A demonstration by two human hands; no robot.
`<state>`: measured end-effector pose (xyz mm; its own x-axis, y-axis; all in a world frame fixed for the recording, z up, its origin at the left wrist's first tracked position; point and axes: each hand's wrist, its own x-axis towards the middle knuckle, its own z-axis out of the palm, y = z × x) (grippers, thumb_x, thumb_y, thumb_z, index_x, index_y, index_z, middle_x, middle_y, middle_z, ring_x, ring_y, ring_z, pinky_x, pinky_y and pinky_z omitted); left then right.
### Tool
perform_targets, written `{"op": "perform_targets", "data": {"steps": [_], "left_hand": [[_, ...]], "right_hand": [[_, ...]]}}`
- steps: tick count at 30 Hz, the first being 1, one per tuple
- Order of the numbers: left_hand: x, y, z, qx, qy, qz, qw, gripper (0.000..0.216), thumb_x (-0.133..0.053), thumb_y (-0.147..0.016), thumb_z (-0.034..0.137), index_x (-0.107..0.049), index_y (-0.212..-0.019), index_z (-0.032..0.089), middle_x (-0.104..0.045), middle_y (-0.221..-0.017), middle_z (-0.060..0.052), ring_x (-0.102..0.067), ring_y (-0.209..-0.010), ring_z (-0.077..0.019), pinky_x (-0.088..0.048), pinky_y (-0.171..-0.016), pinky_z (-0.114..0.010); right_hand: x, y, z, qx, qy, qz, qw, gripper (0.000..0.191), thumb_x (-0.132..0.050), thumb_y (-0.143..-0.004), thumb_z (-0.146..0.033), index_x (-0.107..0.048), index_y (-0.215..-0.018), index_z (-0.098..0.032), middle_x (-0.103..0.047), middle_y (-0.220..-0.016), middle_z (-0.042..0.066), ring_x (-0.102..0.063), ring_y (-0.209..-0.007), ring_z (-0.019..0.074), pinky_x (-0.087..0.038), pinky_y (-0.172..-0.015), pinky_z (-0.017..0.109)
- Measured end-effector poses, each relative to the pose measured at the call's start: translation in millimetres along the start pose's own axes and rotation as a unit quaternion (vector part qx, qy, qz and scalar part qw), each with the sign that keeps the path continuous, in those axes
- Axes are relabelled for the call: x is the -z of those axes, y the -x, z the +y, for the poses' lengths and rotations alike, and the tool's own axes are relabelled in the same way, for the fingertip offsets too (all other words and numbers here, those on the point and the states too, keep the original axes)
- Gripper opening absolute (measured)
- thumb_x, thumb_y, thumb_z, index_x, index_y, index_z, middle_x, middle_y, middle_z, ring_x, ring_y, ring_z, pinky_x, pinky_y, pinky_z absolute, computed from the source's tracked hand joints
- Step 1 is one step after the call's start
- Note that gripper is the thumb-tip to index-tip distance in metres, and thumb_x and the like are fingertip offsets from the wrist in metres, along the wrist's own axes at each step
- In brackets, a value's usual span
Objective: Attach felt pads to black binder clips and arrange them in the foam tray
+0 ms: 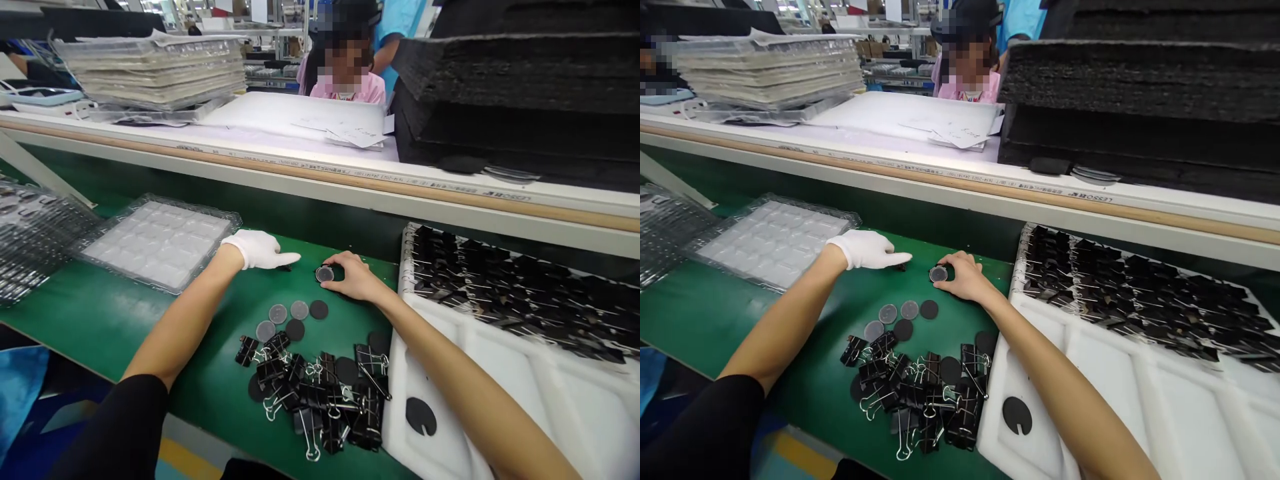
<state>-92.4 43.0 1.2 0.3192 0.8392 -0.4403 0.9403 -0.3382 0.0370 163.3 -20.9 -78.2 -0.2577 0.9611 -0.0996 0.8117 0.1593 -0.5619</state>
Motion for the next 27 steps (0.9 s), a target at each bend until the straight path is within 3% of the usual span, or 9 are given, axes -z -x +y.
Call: {"op": "perform_targets", "data": {"steps": [3,7,9,14,16,18,21,25,27], "left_hand": [[9,-4,2,0.023,0.008,0.023,0.999,0.084,-0.024,-0.083,0.09,-0.075,-0.079,0.023,-0.076,-0.085,-0.011,-0.069,-0.081,-0.0306,-0.049,-0.079,-0.038],[4,-25,20,0.042,0.058,0.197,0.978,0.089,-0.003,-0.096,0.074,-0.073,-0.107,0.02,-0.076,-0.104,-0.015,-0.07,-0.103,-0.0316,-0.05,-0.09,-0.039],[-6,-38,32,0.07,0.081,0.249,0.963,0.081,-0.003,-0.101,0.063,-0.069,-0.116,0.017,-0.074,-0.11,-0.017,-0.068,-0.11,-0.0313,-0.049,-0.093,-0.04],[-35,-50,44,0.148,0.043,0.237,0.959,0.068,-0.018,-0.102,0.059,-0.066,-0.12,0.014,-0.067,-0.118,-0.023,-0.063,-0.115,-0.0405,-0.046,-0.097,-0.056],[-42,-47,45,0.116,0.038,0.215,0.969,0.066,-0.02,-0.102,0.06,-0.064,-0.125,0.017,-0.063,-0.125,-0.023,-0.059,-0.12,-0.042,-0.044,-0.099,-0.059],[-47,-42,46,0.037,0.054,0.197,0.978,0.062,-0.021,-0.102,0.06,-0.061,-0.13,0.022,-0.06,-0.128,-0.019,-0.056,-0.123,-0.0394,-0.043,-0.101,-0.057],[-51,-36,51,-0.035,0.068,0.217,0.973,0.056,-0.022,-0.104,0.058,-0.056,-0.135,0.027,-0.058,-0.132,-0.014,-0.054,-0.122,-0.0359,-0.044,-0.101,-0.054],[-55,-33,53,0.02,0.053,0.276,0.96,0.056,-0.023,-0.105,0.054,-0.054,-0.139,0.022,-0.057,-0.134,-0.016,-0.052,-0.122,-0.0373,-0.043,-0.101,-0.055],[-57,-35,49,0.039,0.046,0.268,0.962,0.055,-0.023,-0.105,0.052,-0.053,-0.14,0.021,-0.056,-0.136,-0.017,-0.051,-0.123,-0.0382,-0.043,-0.101,-0.056]], "right_hand": [[0,1,-2,0.014,0.004,0.001,1.0,0.044,-0.082,-0.08,-0.039,-0.066,-0.118,-0.025,-0.058,-0.132,0.011,-0.05,-0.129,0.034,-0.04,-0.103,0.05],[-1,2,-1,0.057,0.041,0.024,0.997,0.047,-0.08,-0.079,-0.046,-0.065,-0.118,-0.024,-0.057,-0.128,0.011,-0.05,-0.123,0.0339,-0.038,-0.1,0.047],[-1,3,0,0.062,0.045,0.017,0.997,0.057,-0.081,-0.078,-0.049,-0.062,-0.125,-0.024,-0.056,-0.129,0.012,-0.049,-0.124,0.0349,-0.037,-0.099,0.047],[2,3,1,0.064,0.034,-0.008,0.997,0.047,-0.076,-0.081,-0.045,-0.064,-0.122,-0.026,-0.057,-0.128,0.011,-0.048,-0.123,0.0342,-0.036,-0.099,0.047],[2,3,1,0.075,0.026,-0.013,0.997,0.041,-0.075,-0.081,-0.042,-0.066,-0.118,-0.027,-0.057,-0.128,0.011,-0.049,-0.122,0.0335,-0.035,-0.099,0.047],[3,2,1,0.088,0.019,-0.014,0.996,0.039,-0.076,-0.081,-0.039,-0.068,-0.118,-0.028,-0.057,-0.127,0.01,-0.049,-0.12,0.0328,-0.035,-0.099,0.047],[2,1,1,0.1,0.019,-0.007,0.995,0.04,-0.077,-0.08,-0.039,-0.069,-0.118,-0.027,-0.058,-0.126,0.01,-0.05,-0.117,0.0321,-0.035,-0.099,0.048],[2,2,-5,0.101,0.01,-0.003,0.995,0.038,-0.078,-0.079,-0.041,-0.071,-0.113,-0.026,-0.059,-0.126,0.01,-0.05,-0.119,0.0325,-0.035,-0.099,0.048],[1,2,-11,0.092,0.0,-0.003,0.996,0.038,-0.079,-0.078,-0.044,-0.072,-0.111,-0.026,-0.059,-0.127,0.009,-0.05,-0.121,0.0332,-0.034,-0.099,0.048]]}}
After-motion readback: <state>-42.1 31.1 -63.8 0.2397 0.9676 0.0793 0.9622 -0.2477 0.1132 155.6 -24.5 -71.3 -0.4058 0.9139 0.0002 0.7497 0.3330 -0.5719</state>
